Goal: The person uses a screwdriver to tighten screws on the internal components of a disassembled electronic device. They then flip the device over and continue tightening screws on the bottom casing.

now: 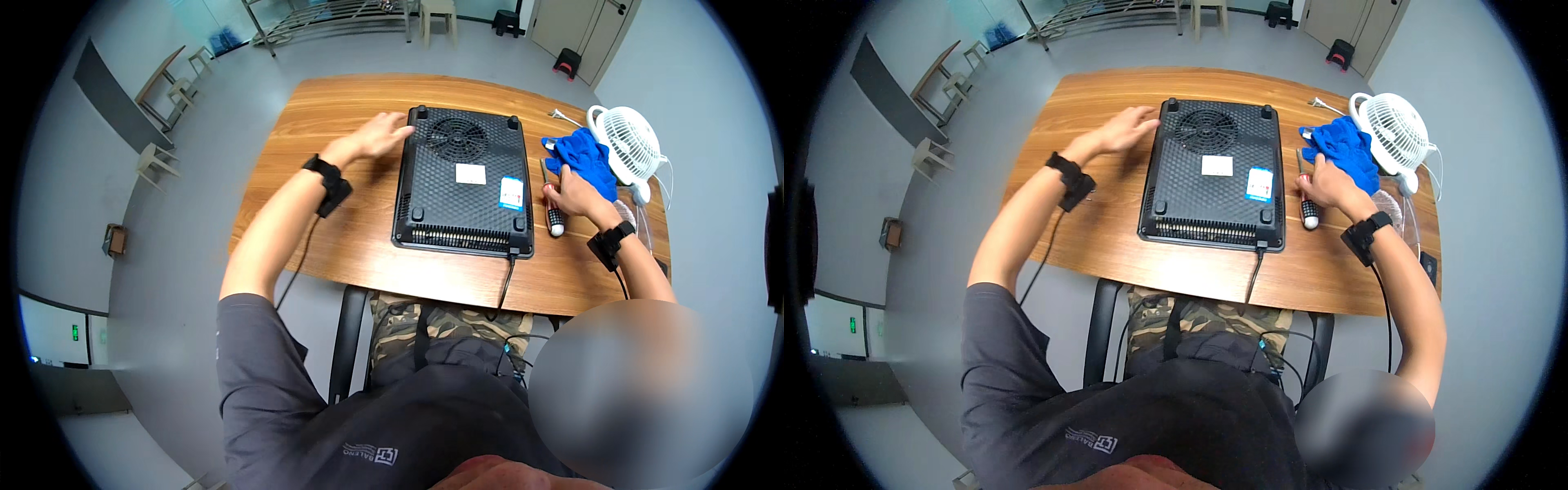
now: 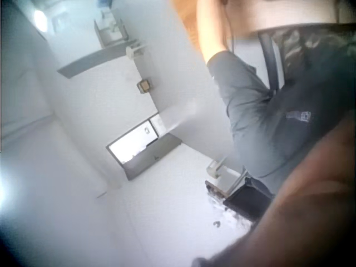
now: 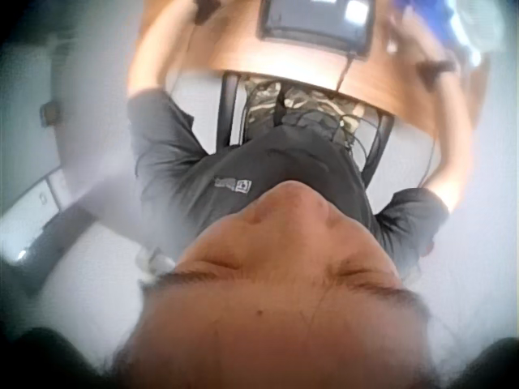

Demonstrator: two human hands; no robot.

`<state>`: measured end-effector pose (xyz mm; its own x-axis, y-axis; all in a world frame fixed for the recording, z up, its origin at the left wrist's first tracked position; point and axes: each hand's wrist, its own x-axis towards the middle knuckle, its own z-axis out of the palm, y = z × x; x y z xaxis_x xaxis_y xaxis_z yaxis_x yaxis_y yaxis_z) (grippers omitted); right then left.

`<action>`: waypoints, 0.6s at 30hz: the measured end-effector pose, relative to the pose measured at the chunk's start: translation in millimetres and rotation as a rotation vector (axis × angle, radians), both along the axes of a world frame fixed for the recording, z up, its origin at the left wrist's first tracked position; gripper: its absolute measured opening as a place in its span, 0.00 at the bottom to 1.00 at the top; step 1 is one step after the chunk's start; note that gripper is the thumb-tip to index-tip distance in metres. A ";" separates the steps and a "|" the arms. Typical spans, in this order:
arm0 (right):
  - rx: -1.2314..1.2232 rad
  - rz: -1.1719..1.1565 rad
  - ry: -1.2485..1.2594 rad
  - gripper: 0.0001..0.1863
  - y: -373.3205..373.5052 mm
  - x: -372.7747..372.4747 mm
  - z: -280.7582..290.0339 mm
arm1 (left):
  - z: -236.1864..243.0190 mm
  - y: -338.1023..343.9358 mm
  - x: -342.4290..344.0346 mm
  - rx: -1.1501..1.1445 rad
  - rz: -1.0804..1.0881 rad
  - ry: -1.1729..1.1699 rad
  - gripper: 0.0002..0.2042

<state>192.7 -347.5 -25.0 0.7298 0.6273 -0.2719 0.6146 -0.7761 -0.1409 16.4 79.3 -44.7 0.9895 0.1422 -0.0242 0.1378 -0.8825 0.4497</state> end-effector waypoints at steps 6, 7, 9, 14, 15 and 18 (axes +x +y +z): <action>-0.110 0.002 0.013 0.38 -10.1 -25.3 -21.3 | 45.1 45.4 -94.9 0.160 0.010 0.228 0.19; -0.090 0.021 -0.001 0.37 -7.6 -23.4 -30.1 | 30.8 53.4 -114.8 0.188 0.015 0.149 0.16; -0.074 0.014 -0.023 0.32 -12.9 -24.0 -38.5 | 33.2 34.4 -126.6 0.203 -0.035 0.264 0.13; 0.018 0.124 -0.137 0.27 -21.3 -5.2 -69.6 | 1.2 29.6 -148.9 0.269 -0.113 0.157 0.10; 0.037 0.145 -0.170 0.28 -25.3 -0.8 -75.2 | -0.6 25.5 -150.5 0.299 -0.114 0.150 0.10; 0.074 0.041 -0.045 0.24 -25.1 -7.7 -63.6 | 2.5 15.0 -150.1 0.322 -0.127 0.117 0.09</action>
<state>185.0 -372.6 -88.6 0.7135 0.6740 -0.1914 0.6526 -0.7387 -0.1687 -133.8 94.3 -42.2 0.9930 0.0371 -0.1119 0.0521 -0.9896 0.1340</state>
